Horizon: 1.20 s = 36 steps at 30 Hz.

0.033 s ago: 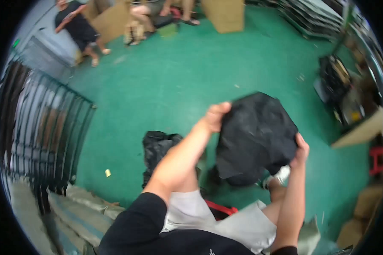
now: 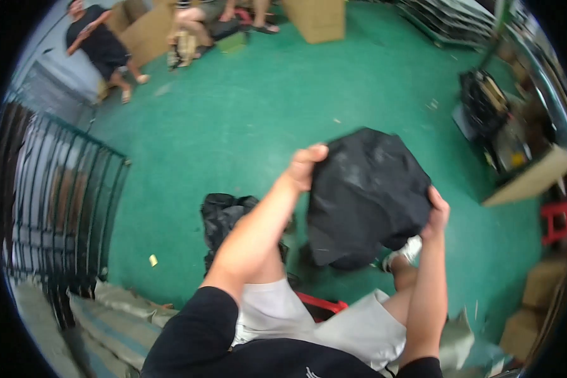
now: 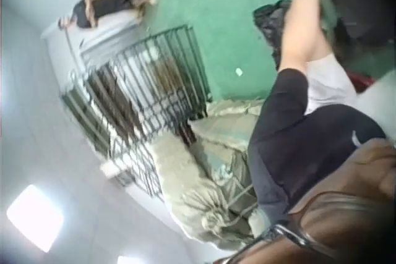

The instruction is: Inspecting, turning, and organizing black fabric covers in a warehouse setting.

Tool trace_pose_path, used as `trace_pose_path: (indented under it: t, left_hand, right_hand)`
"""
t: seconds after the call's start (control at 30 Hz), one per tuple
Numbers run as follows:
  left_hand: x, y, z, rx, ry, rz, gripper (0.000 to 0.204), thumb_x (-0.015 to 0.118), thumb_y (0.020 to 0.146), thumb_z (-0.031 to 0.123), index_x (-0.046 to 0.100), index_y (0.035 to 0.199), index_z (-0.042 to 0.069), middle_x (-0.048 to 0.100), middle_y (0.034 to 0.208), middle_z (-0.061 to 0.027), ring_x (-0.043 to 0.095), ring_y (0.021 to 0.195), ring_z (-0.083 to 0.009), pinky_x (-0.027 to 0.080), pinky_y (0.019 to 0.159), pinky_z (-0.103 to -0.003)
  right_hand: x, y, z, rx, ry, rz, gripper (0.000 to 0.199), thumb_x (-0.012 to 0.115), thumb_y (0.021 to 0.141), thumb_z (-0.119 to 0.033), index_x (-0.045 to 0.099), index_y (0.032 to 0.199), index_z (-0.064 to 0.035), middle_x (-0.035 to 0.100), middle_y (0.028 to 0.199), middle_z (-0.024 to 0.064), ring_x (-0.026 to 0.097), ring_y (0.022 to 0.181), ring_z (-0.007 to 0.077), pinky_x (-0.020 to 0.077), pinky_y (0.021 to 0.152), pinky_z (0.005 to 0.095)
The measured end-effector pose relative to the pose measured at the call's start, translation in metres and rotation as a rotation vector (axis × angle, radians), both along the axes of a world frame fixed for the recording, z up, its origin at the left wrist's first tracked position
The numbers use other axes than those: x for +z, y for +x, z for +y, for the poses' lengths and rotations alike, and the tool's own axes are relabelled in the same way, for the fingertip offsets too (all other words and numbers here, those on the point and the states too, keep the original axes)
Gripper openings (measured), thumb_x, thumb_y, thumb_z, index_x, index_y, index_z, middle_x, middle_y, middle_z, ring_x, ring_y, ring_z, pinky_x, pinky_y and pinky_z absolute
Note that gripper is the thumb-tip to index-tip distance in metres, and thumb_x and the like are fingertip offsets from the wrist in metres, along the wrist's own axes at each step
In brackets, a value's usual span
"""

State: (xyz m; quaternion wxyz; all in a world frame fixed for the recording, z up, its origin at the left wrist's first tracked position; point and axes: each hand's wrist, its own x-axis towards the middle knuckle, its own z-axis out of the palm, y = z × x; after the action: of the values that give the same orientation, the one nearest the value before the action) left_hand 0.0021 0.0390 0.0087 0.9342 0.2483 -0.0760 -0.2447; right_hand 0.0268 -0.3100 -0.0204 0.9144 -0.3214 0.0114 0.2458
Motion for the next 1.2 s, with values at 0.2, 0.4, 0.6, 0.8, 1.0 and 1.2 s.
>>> trace_pose_path:
  t: [0.2, 0.4, 0.6, 0.8, 1.0, 1.2]
  left_hand:
    - [0.008, 0.010, -0.009, 0.129, -0.038, 0.148, 0.038, 0.060, 0.087, 0.017, 0.059, 0.117, -0.007, 0.069, 0.106, -0.0200, 0.069, 0.093, -0.0306, 0.056, 0.088, -0.042]
    - [0.013, 0.003, 0.002, 0.252, 0.044, 0.176, 0.047, 0.056, 0.093, 0.033, 0.059, 0.116, -0.008, 0.066, 0.113, -0.0223, 0.066, 0.103, -0.0341, 0.052, 0.095, -0.046]
    - [-0.005, 0.001, -0.041, -0.123, -0.038, 0.090, 0.058, 0.060, 0.092, 0.043, 0.053, 0.131, 0.001, 0.060, 0.128, -0.0167, 0.059, 0.117, -0.0311, 0.043, 0.105, -0.047]
    - [0.002, -0.003, -0.059, -0.200, 0.150, 0.454, 0.062, 0.049, 0.096, 0.049, 0.050, 0.133, -0.001, 0.058, 0.130, -0.0167, 0.057, 0.120, -0.0287, 0.042, 0.106, -0.045]
    - [0.026, -0.008, -0.072, 0.103, -0.046, -0.069, 0.078, 0.069, 0.089, 0.027, 0.025, 0.151, 0.008, 0.045, 0.144, -0.0089, 0.048, 0.129, -0.0245, 0.036, 0.111, -0.043]
    - [-0.017, -0.001, -0.085, -0.053, 0.360, 0.448, 0.031, 0.067, 0.089, 0.014, 0.063, 0.114, -0.003, 0.069, 0.106, -0.0139, 0.067, 0.099, -0.0249, 0.053, 0.092, -0.041]
  right_hand:
    - [0.026, -0.002, 0.013, 0.078, 0.075, -0.116, 0.044, 0.053, 0.092, -0.013, 0.047, 0.130, 0.0095, 0.058, 0.127, 0.0209, 0.061, 0.112, 0.0292, 0.0470, 0.100, 0.0393]
    - [0.027, 0.000, 0.014, -0.008, 0.008, -0.205, 0.043, 0.053, 0.092, -0.014, 0.048, 0.129, 0.0095, 0.059, 0.125, 0.0205, 0.061, 0.110, 0.0298, 0.0478, 0.100, 0.0413]
    - [0.007, 0.000, -0.013, -0.123, 0.127, -0.048, 0.042, 0.041, 0.102, -0.027, 0.053, 0.127, 0.0044, 0.063, 0.122, 0.0193, 0.064, 0.106, 0.0323, 0.0506, 0.096, 0.0442]
    - [0.032, 0.005, 0.002, -0.139, 0.257, -0.155, 0.053, 0.041, 0.102, -0.035, 0.038, 0.142, -0.0007, 0.047, 0.141, 0.0195, 0.050, 0.126, 0.0345, 0.0404, 0.107, 0.0463]
    - [0.012, 0.014, -0.028, -0.016, 0.319, -0.239, 0.069, 0.041, 0.099, -0.049, 0.036, 0.143, 0.0040, 0.044, 0.144, 0.0217, 0.044, 0.132, 0.0365, 0.0334, 0.112, 0.0475]
    - [0.011, 0.019, -0.019, -0.119, 0.251, -0.122, 0.067, 0.042, 0.099, -0.048, 0.040, 0.140, 0.0055, 0.048, 0.141, 0.0210, 0.048, 0.128, 0.0368, 0.0354, 0.111, 0.0472]
